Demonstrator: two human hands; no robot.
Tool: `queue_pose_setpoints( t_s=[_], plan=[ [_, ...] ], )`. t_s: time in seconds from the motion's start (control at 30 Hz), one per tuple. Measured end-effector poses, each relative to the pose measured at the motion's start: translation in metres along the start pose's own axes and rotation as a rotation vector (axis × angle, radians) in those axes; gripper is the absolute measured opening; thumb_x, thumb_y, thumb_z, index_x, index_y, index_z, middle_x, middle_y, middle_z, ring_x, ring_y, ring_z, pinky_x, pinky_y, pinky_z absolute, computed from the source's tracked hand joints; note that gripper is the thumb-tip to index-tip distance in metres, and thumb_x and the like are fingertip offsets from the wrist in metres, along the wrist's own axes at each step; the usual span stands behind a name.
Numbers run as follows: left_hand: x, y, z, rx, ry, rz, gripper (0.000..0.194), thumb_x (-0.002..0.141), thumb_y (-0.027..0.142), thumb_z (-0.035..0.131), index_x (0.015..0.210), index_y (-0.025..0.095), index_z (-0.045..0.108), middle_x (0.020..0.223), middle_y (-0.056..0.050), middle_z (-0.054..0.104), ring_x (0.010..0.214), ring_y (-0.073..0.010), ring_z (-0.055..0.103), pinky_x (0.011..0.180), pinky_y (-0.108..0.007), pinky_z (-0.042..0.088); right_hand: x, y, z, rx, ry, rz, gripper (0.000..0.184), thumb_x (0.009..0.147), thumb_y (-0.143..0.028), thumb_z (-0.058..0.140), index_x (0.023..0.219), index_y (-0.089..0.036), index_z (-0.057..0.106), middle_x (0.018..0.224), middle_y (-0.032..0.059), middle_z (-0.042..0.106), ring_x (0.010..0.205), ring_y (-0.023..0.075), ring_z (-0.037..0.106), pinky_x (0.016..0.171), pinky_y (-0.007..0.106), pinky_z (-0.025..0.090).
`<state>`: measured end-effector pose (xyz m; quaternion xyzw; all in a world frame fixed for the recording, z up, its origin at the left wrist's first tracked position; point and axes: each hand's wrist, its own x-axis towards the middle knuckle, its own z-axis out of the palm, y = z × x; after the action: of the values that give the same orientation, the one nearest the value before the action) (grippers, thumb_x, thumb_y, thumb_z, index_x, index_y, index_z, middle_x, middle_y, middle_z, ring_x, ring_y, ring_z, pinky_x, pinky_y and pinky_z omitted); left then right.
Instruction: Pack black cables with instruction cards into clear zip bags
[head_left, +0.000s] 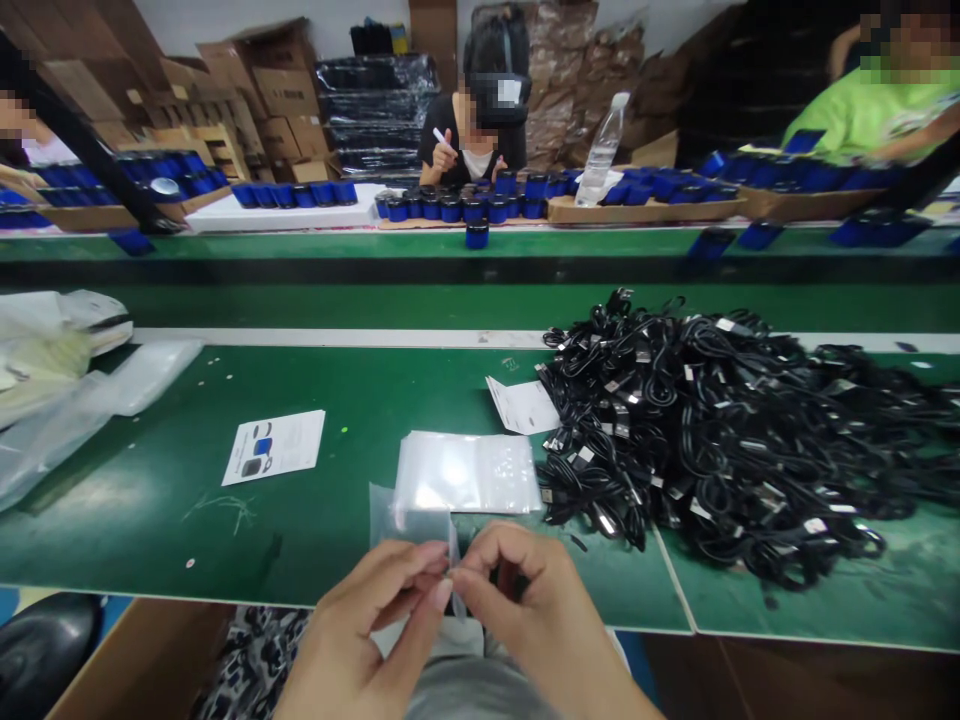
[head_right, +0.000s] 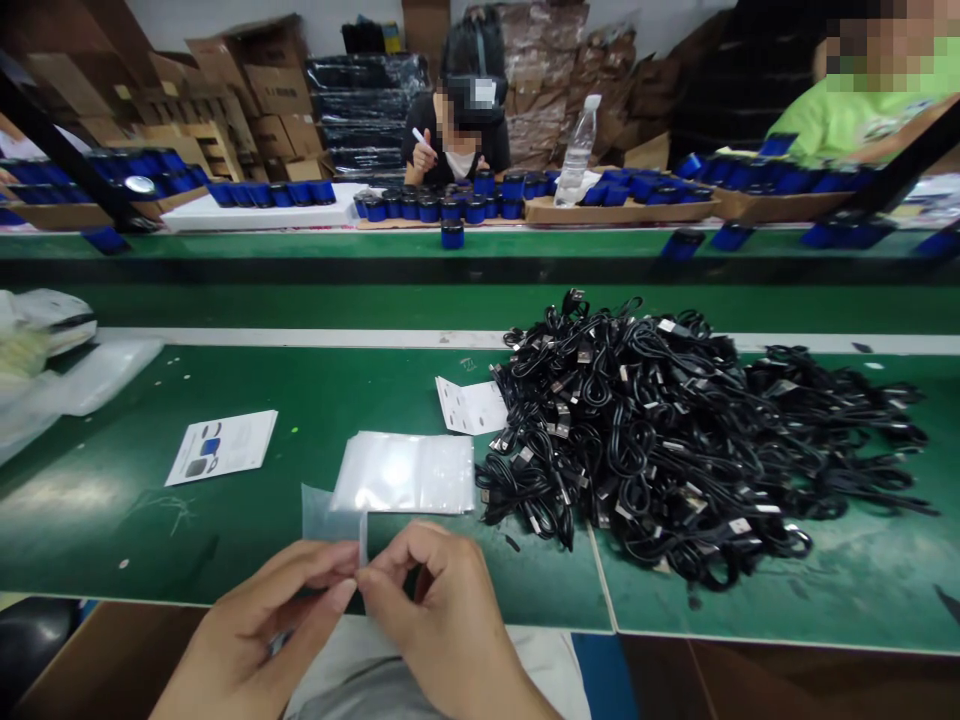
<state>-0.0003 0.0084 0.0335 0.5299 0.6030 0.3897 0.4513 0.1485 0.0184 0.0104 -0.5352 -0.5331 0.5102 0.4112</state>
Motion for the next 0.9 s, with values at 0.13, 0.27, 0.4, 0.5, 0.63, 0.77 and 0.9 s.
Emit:
queue_pose_setpoints(
  t_s=[0.13, 0.27, 0.4, 0.5, 0.63, 0.77, 0.9],
  plan=[
    [0.007, -0.001, 0.006, -0.039, -0.057, -0.037, 0.011, 0.07, 0.032, 0.07, 0.075, 0.024, 0.077, 0.071, 0.0, 0.067, 0.063, -0.0139, 0.065, 0.056, -0.017, 0.053, -0.001, 0.001, 0.004, 0.023, -0.011, 0.007, 0.02, 0.074, -0.023, 0.059, 0.056, -0.017, 0.053, 0.054, -0.0034, 0.05, 0.049, 0.0091, 0.041, 0.046, 0.02, 0.03],
    [0.011, -0.001, 0.003, 0.042, -0.113, -0.037, 0.019, 0.074, 0.034, 0.064, 0.066, 0.02, 0.075, 0.061, 0.0, 0.06, 0.056, -0.0132, 0.057, 0.049, -0.019, 0.045, -0.002, 0.003, 0.001, 0.011, -0.043, 0.024, 0.018, 0.076, -0.024, 0.06, 0.06, -0.016, 0.057, 0.056, -0.0028, 0.053, 0.05, 0.0096, 0.042, 0.047, 0.02, 0.031],
    [0.016, 0.001, 0.002, 0.087, -0.153, -0.069, 0.023, 0.075, 0.033, 0.061, 0.06, 0.018, 0.07, 0.06, 0.0, 0.059, 0.056, -0.0128, 0.055, 0.052, -0.019, 0.042, -0.003, 0.006, -0.002, 0.001, -0.109, -0.004, 0.018, 0.079, -0.023, 0.061, 0.063, -0.017, 0.058, 0.06, -0.0028, 0.055, 0.055, 0.0107, 0.045, 0.051, 0.021, 0.034],
    [0.018, 0.0, 0.0, 0.116, -0.196, -0.094, 0.016, 0.073, 0.029, 0.061, 0.063, 0.018, 0.066, 0.059, 0.001, 0.059, 0.056, -0.0123, 0.053, 0.053, -0.019, 0.042, -0.005, 0.006, -0.002, -0.041, -0.134, -0.109, 0.017, 0.085, -0.019, 0.054, 0.068, -0.019, 0.053, 0.066, -0.0034, 0.051, 0.06, 0.011, 0.047, 0.054, 0.021, 0.035],
    [0.016, -0.005, -0.002, 0.124, -0.342, -0.023, 0.025, 0.082, 0.034, 0.053, 0.062, 0.02, 0.051, 0.054, 0.004, 0.05, 0.052, -0.0116, 0.048, 0.049, -0.018, 0.04, -0.008, -0.001, -0.005, -0.137, -0.217, -0.251, 0.019, 0.091, -0.015, 0.042, 0.073, -0.02, 0.045, 0.075, -0.0028, 0.048, 0.068, 0.011, 0.049, 0.061, 0.022, 0.038],
    [0.012, -0.009, -0.001, 0.117, -0.404, 0.02, 0.031, 0.09, 0.041, 0.041, 0.064, 0.022, 0.043, 0.056, 0.005, 0.047, 0.05, -0.0113, 0.048, 0.049, -0.018, 0.041, -0.007, -0.008, -0.007, -0.171, -0.266, -0.265, 0.025, 0.095, -0.017, 0.033, 0.072, -0.021, 0.041, 0.074, -0.0016, 0.049, 0.068, 0.0114, 0.05, 0.064, 0.022, 0.04],
    [0.012, -0.009, -0.001, 0.28, -0.323, 0.221, 0.032, 0.088, 0.03, 0.041, 0.057, 0.021, 0.039, 0.052, 0.006, 0.043, 0.048, -0.0096, 0.042, 0.047, -0.018, 0.034, -0.006, -0.004, 0.003, -0.327, -0.177, -0.358, 0.021, 0.09, -0.016, 0.035, 0.07, -0.021, 0.039, 0.067, -0.0015, 0.046, 0.058, 0.0121, 0.047, 0.053, 0.023, 0.036]
  ],
)
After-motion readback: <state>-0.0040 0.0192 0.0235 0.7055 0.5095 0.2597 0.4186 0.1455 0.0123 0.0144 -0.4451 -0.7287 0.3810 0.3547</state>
